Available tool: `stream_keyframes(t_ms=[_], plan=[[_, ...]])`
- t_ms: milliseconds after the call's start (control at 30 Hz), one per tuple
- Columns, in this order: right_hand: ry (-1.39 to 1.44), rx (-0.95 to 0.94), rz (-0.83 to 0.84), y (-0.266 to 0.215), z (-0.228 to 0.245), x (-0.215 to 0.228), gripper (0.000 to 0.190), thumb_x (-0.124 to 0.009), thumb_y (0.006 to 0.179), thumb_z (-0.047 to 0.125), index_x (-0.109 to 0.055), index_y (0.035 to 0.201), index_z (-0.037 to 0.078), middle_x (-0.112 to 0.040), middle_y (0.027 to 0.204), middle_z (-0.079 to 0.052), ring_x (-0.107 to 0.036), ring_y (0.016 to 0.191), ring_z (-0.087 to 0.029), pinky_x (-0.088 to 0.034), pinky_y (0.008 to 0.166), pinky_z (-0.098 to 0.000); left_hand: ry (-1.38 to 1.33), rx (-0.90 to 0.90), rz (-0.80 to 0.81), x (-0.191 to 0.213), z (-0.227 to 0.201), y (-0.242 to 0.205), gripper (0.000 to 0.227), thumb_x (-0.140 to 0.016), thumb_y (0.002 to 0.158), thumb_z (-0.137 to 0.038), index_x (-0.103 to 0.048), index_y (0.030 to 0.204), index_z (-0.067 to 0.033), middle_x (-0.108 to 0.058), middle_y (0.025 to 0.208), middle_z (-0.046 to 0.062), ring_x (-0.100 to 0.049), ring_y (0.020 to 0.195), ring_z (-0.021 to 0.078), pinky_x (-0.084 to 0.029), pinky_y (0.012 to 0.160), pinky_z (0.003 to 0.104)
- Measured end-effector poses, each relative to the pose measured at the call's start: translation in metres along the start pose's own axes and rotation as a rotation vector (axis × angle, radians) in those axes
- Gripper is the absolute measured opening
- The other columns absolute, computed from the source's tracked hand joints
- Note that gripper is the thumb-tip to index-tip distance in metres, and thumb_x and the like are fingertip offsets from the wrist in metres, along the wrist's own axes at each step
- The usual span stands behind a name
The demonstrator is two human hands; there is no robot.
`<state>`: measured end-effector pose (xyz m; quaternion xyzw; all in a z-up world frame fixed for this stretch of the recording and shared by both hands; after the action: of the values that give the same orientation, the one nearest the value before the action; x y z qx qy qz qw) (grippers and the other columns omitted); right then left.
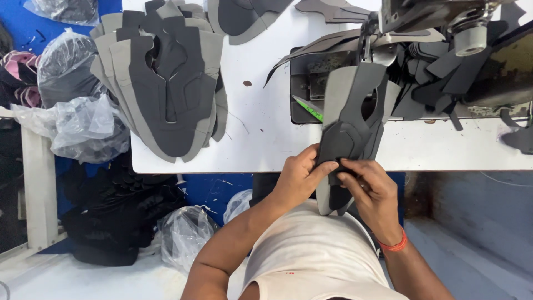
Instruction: The person aligns gray and black shoe parts under a sewing machine and stitches them together. They use green scissors to cut the thread after each piece is sewn, then pick up the next pair of parts from a stack to repeat the process.
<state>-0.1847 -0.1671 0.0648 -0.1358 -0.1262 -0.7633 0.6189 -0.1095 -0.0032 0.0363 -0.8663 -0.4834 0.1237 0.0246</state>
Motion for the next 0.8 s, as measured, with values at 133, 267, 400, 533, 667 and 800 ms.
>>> stream_keyframes(t_ms=[133,267,400,533,667,800], plan=[[0.281,-0.122,-0.13,-0.005,-0.01,0.009,0.025,-0.057,0.108,0.003,-0.061,0.132,0.0,-0.067,0.113,-0.003,-0.065,0.085,-0.008,-0.054,0.073,-0.0217,-0.029,0.013,-0.037,0.014,0.014,-0.01,0.035,-0.072,0.102,-0.011,-0.063,0.129,0.0078,-0.073,0.105,0.005,-0.063,0.092,0.0052,-0.054,0.08,0.022],[0.306,-0.262,0.038,0.004,0.0,0.022,0.034,-0.05,0.106,0.004,-0.061,0.138,-0.001,-0.07,0.111,-0.005,-0.064,0.072,-0.01,-0.051,0.06,-0.0232,-0.371,0.009,-0.022,0.025,0.005,-0.012,0.038,-0.071,0.102,-0.01,-0.059,0.135,0.0056,-0.07,0.118,0.007,-0.064,0.105,0.0085,-0.052,0.094,0.024],[0.272,-0.31,0.218,0.007,0.011,0.025,0.046,-0.052,0.101,0.003,-0.055,0.147,0.002,-0.073,0.103,-0.006,-0.06,0.065,-0.008,-0.051,0.057,-0.0235,-0.361,0.019,-0.11,0.024,-0.007,-0.012,0.037,-0.069,0.1,-0.011,-0.059,0.132,0.005,-0.072,0.116,0.007,-0.066,0.103,0.0078,-0.054,0.092,0.024],[0.23,-0.333,0.194,0.002,0.007,0.017,0.047,-0.059,0.101,0.005,-0.058,0.148,0.002,-0.071,0.092,-0.007,-0.058,0.063,-0.007,-0.05,0.054,-0.023,-0.219,-0.005,-0.16,0.016,-0.001,-0.021,0.035,-0.07,0.101,-0.01,-0.06,0.131,0.0056,-0.073,0.109,0.006,-0.065,0.097,0.0063,-0.053,0.086,0.022],[0.229,-0.362,0.102,0.002,0.001,0.009,0.049,-0.07,0.091,0.003,-0.058,0.138,-0.001,-0.073,0.094,-0.006,-0.063,0.069,-0.005,-0.051,0.054,-0.0203,-0.161,0.045,-0.167,0.011,-0.007,-0.026,0.035,-0.069,0.1,-0.008,-0.059,0.131,0.0059,-0.074,0.103,0.007,-0.063,0.089,0.0064,-0.05,0.077,0.021],[0.286,-0.355,0.1,0.0,-0.007,0.01,0.047,-0.072,0.09,0.002,-0.057,0.135,-0.001,-0.072,0.092,-0.005,-0.064,0.071,-0.005,-0.051,0.055,-0.0192,-0.282,0.02,-0.065,0.012,-0.016,-0.026,0.042,-0.068,0.099,-0.003,-0.052,0.137,0.0064,-0.07,0.121,0.01,-0.066,0.109,0.0096,-0.054,0.095,0.024]])
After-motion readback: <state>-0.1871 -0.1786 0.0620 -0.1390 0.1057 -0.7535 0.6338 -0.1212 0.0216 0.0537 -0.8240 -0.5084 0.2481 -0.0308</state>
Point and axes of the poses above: each hand's wrist, its own y-axis towards the middle knuckle, its own x-axis out of the back of the hand, z = x × y, the point moved 1 cm from there along y, towards the middle knuckle
